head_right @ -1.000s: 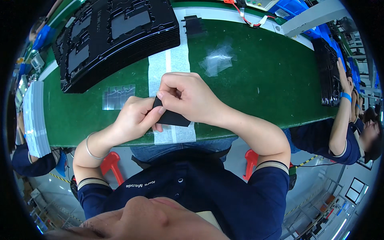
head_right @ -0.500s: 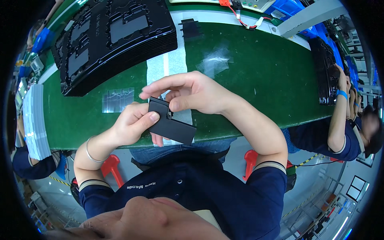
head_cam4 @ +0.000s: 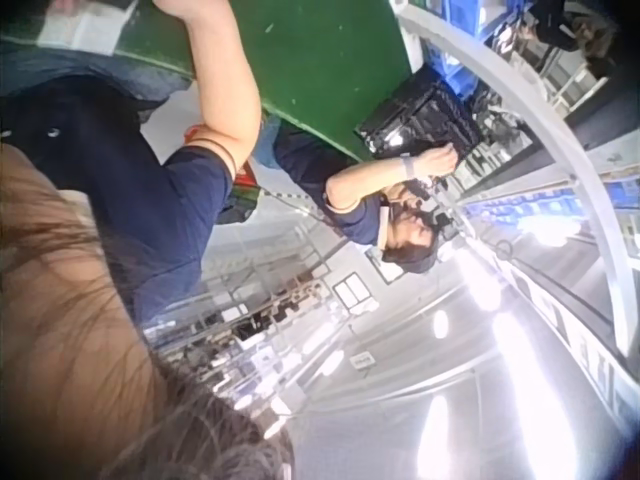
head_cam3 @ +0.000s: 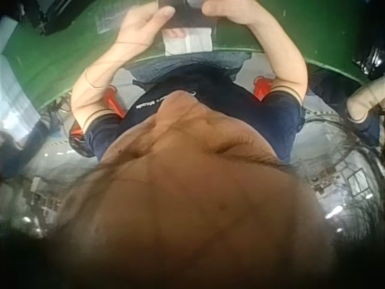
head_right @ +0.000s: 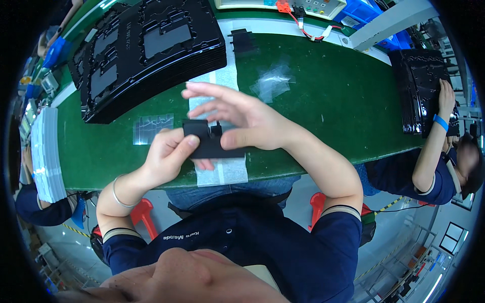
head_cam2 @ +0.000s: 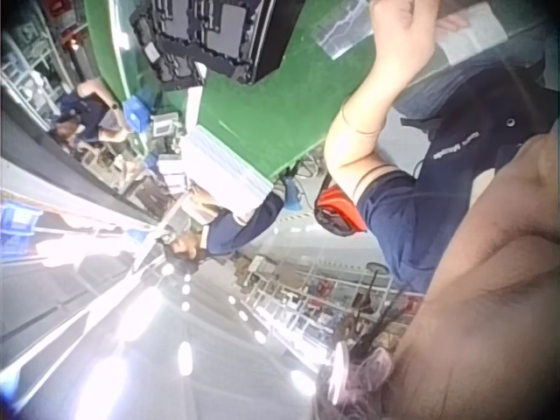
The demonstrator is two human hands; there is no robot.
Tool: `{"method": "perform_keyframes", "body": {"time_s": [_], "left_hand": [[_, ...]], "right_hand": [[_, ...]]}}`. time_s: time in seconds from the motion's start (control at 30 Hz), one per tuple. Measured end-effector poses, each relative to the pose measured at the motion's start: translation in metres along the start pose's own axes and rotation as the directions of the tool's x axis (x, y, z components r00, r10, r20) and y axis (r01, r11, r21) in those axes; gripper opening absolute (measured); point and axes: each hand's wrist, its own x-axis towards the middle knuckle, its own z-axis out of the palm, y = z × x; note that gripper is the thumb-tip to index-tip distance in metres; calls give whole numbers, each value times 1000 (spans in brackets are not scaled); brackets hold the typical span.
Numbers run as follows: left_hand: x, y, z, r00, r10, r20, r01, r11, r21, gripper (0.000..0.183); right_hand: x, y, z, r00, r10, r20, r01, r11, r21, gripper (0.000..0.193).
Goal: The recorder is assembling black plastic housing components by applying adhesive strips and joining the parts.
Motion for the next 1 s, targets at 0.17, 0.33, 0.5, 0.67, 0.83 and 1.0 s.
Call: {"method": "perform_keyframes", "body": {"time_s": [0.17,0.33,0.5,0.67,0.83,1.0], "left_hand": [[2,-3,4,982,51,-180,-61,997,-48,29],[2,-3,5,991,-25,-131,-10,964,-265,30],[-1,-9,-1,995,-51,-85,28,967,-253,31],[2,-2,2,994,-54,-100,25,963,-268,31],[4,-5,-1,994,-9,-107,4,999,-48,31],[8,-8,-16,879,423,221,-419,462,782,30]], "right_hand": [[-5,-6,-13,997,-77,19,74,825,-560,55],[-6,-7,-4,996,-89,0,70,780,-621,53],[-4,-7,-7,995,-82,54,97,715,-693,52],[-6,-4,1,988,-59,-142,-18,874,-486,37],[-13,-13,-11,987,57,-148,-137,773,-619,21],[-22,-33,-10,928,-372,-24,135,397,-908,20]]}}
